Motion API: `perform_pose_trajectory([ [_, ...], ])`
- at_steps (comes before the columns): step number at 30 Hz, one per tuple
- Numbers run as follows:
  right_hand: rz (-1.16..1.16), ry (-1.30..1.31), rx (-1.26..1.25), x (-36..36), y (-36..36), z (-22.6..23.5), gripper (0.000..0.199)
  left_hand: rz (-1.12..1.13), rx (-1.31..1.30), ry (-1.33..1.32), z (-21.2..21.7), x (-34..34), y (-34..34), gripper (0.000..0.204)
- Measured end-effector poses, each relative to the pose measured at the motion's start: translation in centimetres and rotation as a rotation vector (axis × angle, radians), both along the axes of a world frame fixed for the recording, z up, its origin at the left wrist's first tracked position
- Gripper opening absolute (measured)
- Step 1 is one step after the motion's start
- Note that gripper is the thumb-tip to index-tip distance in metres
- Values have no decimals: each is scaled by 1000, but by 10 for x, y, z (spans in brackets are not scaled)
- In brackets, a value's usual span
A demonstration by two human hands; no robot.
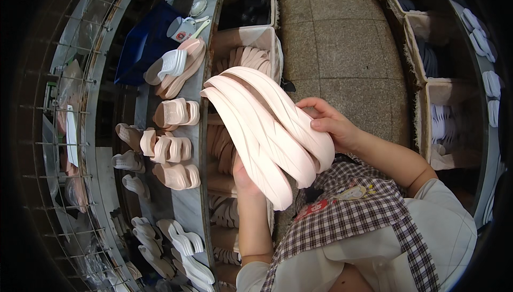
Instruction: The person picks up pairs of pink and white slippers from a bin, turns them over to view the soles, and places them on a metal shelf. The person repeats this process for multiple pairs, occasionally using a small red tool to poke the sole of a slipper.
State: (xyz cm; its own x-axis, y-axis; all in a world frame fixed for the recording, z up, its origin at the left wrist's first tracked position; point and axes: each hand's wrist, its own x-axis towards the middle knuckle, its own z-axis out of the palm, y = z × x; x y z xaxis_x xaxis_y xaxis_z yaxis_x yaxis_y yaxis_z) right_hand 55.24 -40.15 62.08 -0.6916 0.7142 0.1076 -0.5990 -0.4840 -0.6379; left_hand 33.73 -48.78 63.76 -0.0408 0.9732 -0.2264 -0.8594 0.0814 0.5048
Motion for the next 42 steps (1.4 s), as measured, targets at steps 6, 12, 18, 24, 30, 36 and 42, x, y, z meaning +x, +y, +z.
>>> perform_pose_trajectory([
  [6,-3,-6,20,-1,-1,-3,49,50,37,115,-2,3,-3,45],
  [12,16,39,27,0,-7,-12,49,37,82,80,6,11,-6,46],
  [18,4,65,136,0,-13,-21,51,53,37,147,9,13,-4,48],
  [24,-45,61,282,-1,-19,-24,48,48,54,150,6,7,0,48],
  [30,-167,-60,605,-3,-22,-36,48,53,63,162,6,5,1,49],
  [36,-307,-113,778,-3,-28,-43,40,63,72,187,6,1,2,49],
  [42,-322,-117,848,-1,-31,-39,38,67,77,204,5,-3,3,50],
])
